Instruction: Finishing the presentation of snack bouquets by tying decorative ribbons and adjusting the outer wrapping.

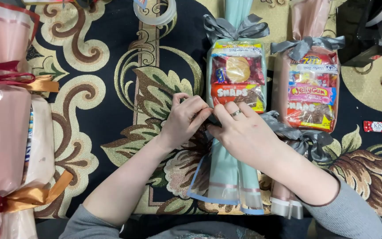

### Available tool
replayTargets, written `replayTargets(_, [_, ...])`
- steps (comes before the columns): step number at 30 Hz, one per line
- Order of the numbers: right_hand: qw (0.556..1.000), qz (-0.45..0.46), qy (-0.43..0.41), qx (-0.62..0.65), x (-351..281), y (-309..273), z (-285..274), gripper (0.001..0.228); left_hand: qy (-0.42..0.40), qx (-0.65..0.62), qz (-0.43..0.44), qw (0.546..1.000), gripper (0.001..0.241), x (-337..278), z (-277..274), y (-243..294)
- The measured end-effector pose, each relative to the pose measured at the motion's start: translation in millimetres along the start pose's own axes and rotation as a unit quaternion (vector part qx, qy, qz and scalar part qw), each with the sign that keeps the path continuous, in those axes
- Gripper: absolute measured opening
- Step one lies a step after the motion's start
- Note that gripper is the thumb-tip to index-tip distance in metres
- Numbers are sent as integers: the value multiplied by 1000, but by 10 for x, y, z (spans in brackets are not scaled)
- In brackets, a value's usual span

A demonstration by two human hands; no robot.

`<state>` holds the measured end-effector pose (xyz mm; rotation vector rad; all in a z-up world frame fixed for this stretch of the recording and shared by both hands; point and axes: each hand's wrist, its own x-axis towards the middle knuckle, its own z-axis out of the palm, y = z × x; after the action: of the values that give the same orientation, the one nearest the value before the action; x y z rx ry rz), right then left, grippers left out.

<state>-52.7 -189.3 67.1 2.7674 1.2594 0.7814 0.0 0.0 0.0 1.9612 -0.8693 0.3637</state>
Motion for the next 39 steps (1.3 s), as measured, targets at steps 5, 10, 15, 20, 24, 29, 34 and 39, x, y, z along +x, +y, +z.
replayTargets(5, [999, 24, -14, -15, -68, 19, 211, 23, -1, -3, 1, 1000, 28, 2, 4, -7])
replayTargets(10, [999, 34, -16, -29, -62, 14, 337, 23, -2, 0, 5, 1000, 27, -17, 14, -33])
replayTargets(15, [998, 18, -9, 67, -92, -122, 58, 18, -7, 7, 15, 1000, 25, -39, 16, -75])
replayTargets(20, [954, 36, -149, 258, -239, -152, -331, 12, -53, 26, 46, 997, 19, 39, -117, 102])
replayTargets(24, [971, 141, -57, 184, -514, 403, -409, 19, -61, 30, 66, 995, 19, 38, -177, 105])
replayTargets(29, [960, 219, -120, 126, -717, 612, -436, 19, -78, 37, 60, 994, 14, 43, -237, 81])
replayTargets(34, [979, 173, -83, 67, -716, 607, -280, 18, -94, 69, 93, 989, 11, 13, -266, 0])
replayTargets(39, [936, 232, -68, 255, -796, 661, -360, 14, -129, 110, 100, 980, 12, 16, -314, -65])
